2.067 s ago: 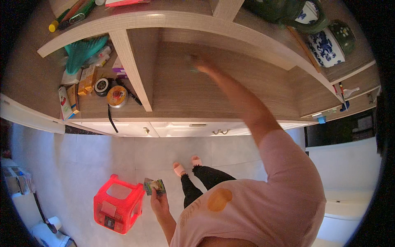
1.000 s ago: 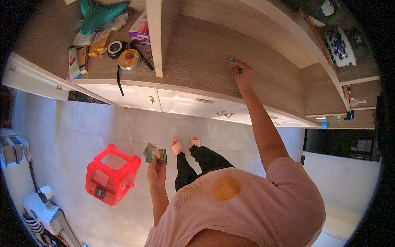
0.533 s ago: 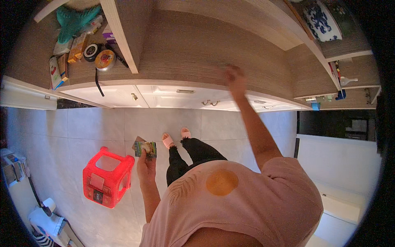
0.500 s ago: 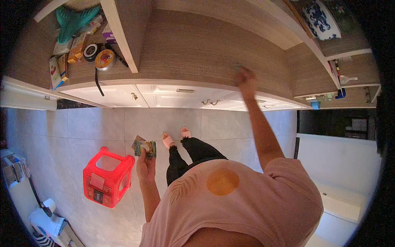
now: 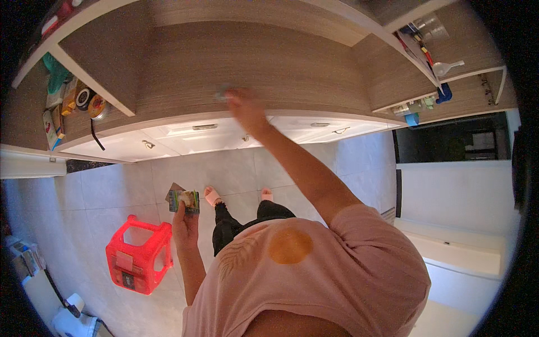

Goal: The person cleans a wooden shelving unit by first removing various items like boxes, bottles, and papers. They then wipe the empty shelves with a cloth and proceed to place the items back onto the shelves in an organized manner.

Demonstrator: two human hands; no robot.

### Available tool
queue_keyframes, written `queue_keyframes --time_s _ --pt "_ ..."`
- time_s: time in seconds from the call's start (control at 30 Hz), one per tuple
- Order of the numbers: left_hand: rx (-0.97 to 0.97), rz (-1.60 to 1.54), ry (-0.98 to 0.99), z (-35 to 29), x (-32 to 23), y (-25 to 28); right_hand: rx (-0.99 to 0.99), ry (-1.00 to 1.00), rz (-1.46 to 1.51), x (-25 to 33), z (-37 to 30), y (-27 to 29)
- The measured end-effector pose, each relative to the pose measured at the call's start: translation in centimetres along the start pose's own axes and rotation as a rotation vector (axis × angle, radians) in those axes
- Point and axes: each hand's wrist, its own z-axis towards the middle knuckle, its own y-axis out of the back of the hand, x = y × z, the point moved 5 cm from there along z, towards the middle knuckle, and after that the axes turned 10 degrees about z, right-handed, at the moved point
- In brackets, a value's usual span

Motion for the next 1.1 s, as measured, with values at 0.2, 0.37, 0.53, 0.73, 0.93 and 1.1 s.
queue_keyframes --time_s 0.2,0.37,0.53,0.73,0.93,1.1 --pt "0.011 -0.044 -0.012 -2.1 6.3 -5.0 -0.164 -0.249 -0.357 -17.3 -7.5 21.8" --pt "0.016 -0.150 -0.045 -4.2 15.0 -5.4 -0.193 -0.450 -0.467 -22.8 -9.3 31.2" --pt "-0.153 -0.257 0.032 -7.2 20.3 -5.5 0.178 -0.361 -0.334 -14.3 -3.0 19.1" --pt "-0.210 -0.259 -0.155 -8.4 17.2 -6.2 0.208 -0.035 0.082 -4.1 2.2 6.5" --pt "-0.216 -0.206 -0.200 -7.3 13.5 -6.0 0.422 0.053 0.124 -0.6 6.0 -1.1" --pt "-0.240 -0.162 -0.157 -5.1 11.1 -5.7 0.220 -0.339 0.118 -10.3 4.7 7.7"
